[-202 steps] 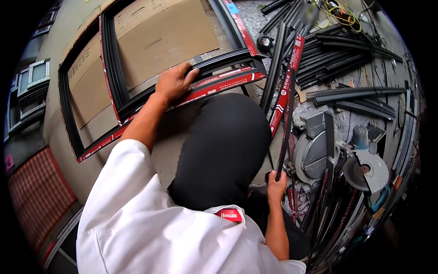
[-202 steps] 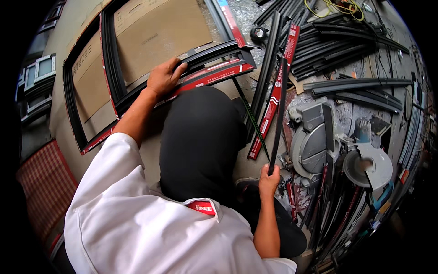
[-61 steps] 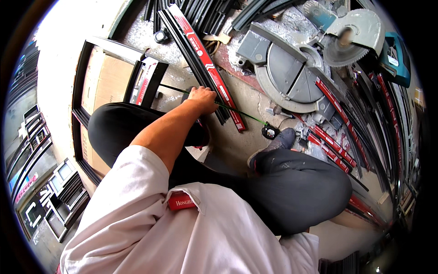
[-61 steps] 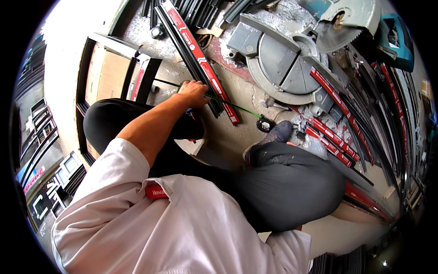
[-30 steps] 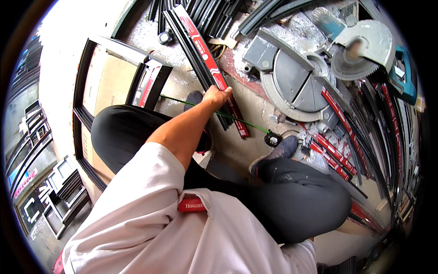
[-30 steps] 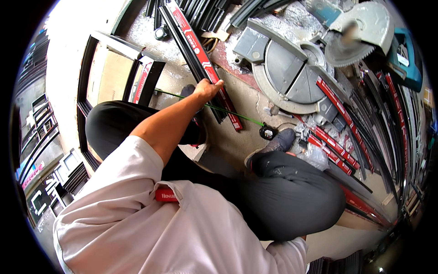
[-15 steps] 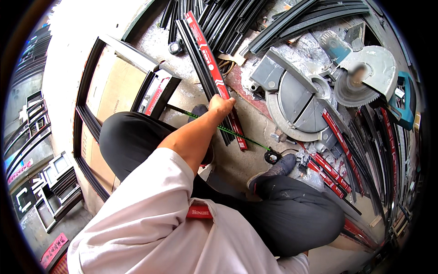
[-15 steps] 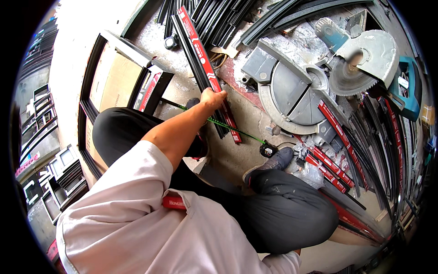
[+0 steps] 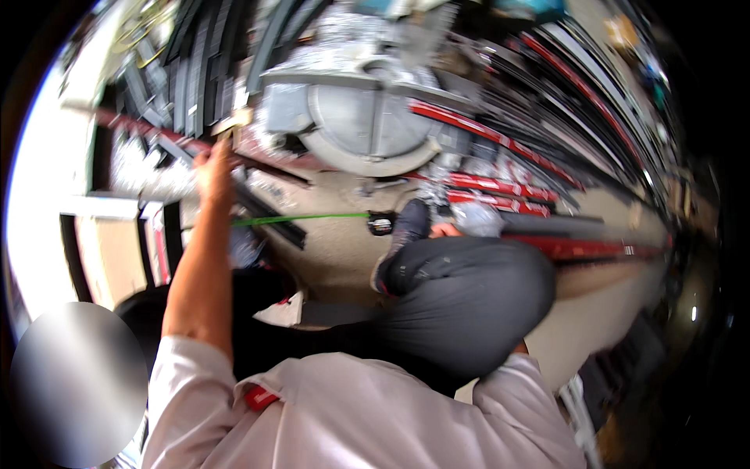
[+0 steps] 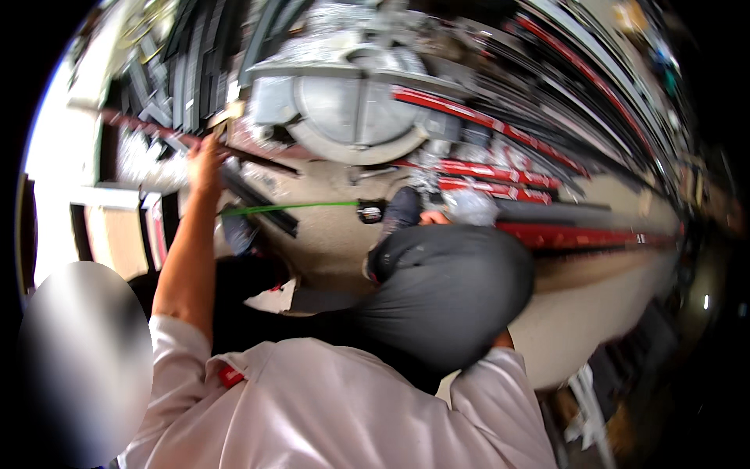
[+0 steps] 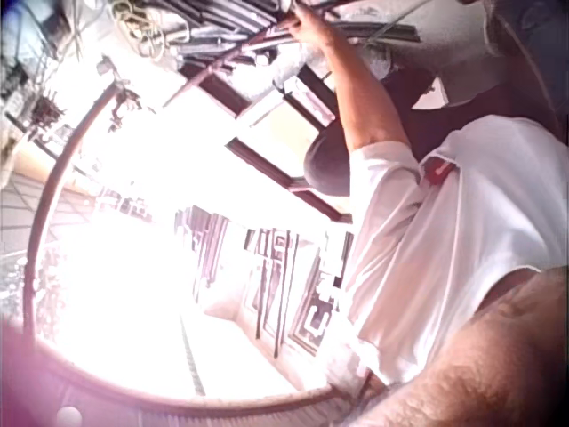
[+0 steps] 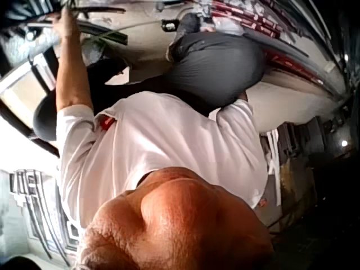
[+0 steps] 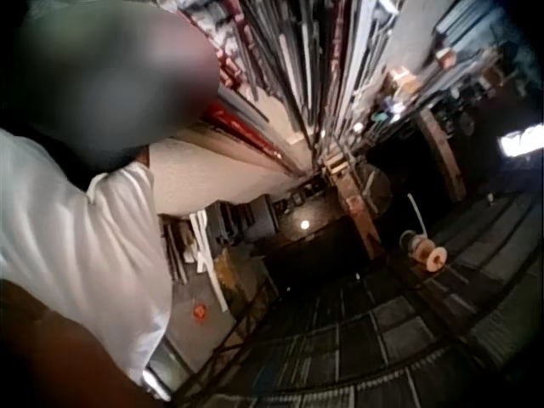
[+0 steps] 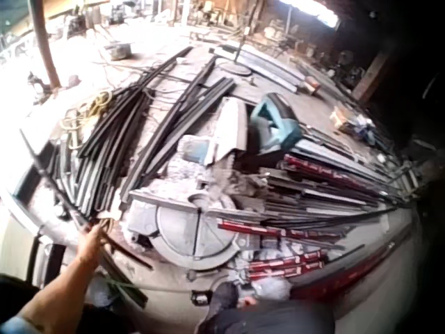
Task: The person selects long black profiles, measures them with a tape measure, and cuts them to length using a miter saw. The person repeats this process for several pieces, inspecting the cut ends and stacking the finished pieces.
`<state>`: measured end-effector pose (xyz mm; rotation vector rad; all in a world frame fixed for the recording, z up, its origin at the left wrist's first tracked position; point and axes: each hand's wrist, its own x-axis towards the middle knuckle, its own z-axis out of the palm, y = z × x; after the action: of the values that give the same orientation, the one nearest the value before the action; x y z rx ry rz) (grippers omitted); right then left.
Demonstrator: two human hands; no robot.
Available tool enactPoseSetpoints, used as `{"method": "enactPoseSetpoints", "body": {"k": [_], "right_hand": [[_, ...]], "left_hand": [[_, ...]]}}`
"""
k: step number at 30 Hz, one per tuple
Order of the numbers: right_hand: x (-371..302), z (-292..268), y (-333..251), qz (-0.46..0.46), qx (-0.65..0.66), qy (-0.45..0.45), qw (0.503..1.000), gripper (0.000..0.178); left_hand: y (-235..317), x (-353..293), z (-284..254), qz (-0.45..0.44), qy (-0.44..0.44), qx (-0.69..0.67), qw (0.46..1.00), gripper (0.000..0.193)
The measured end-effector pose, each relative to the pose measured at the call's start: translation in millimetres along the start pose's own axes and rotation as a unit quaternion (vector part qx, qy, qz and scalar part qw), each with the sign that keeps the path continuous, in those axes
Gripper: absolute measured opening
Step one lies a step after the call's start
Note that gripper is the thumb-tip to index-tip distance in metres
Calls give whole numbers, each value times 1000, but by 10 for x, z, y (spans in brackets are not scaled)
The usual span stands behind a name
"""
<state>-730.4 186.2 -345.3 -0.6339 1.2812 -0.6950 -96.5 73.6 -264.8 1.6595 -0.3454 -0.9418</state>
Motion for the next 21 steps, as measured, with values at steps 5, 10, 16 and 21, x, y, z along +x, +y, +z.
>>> {"method": "enactPoseSetpoints", "body": {"k": [5,10,16,21], "right_hand": [[283,498,-676,-162,-245,182,938,6],[635,427,-1693,-262,-422,263,827,21],[1079,261,-2283,-172,-595,301,725,59],[1252,410,-2578,-105,-677,221,694,66]], "left_hand": [[381,142,-136,-10,-68,10,998,35],[604,-18,-60,-54,-69,-144,986,27],[678,-228,-36,-96,-112,-227,963,45],[732,-438,-33,-108,-165,-245,949,53]]}}
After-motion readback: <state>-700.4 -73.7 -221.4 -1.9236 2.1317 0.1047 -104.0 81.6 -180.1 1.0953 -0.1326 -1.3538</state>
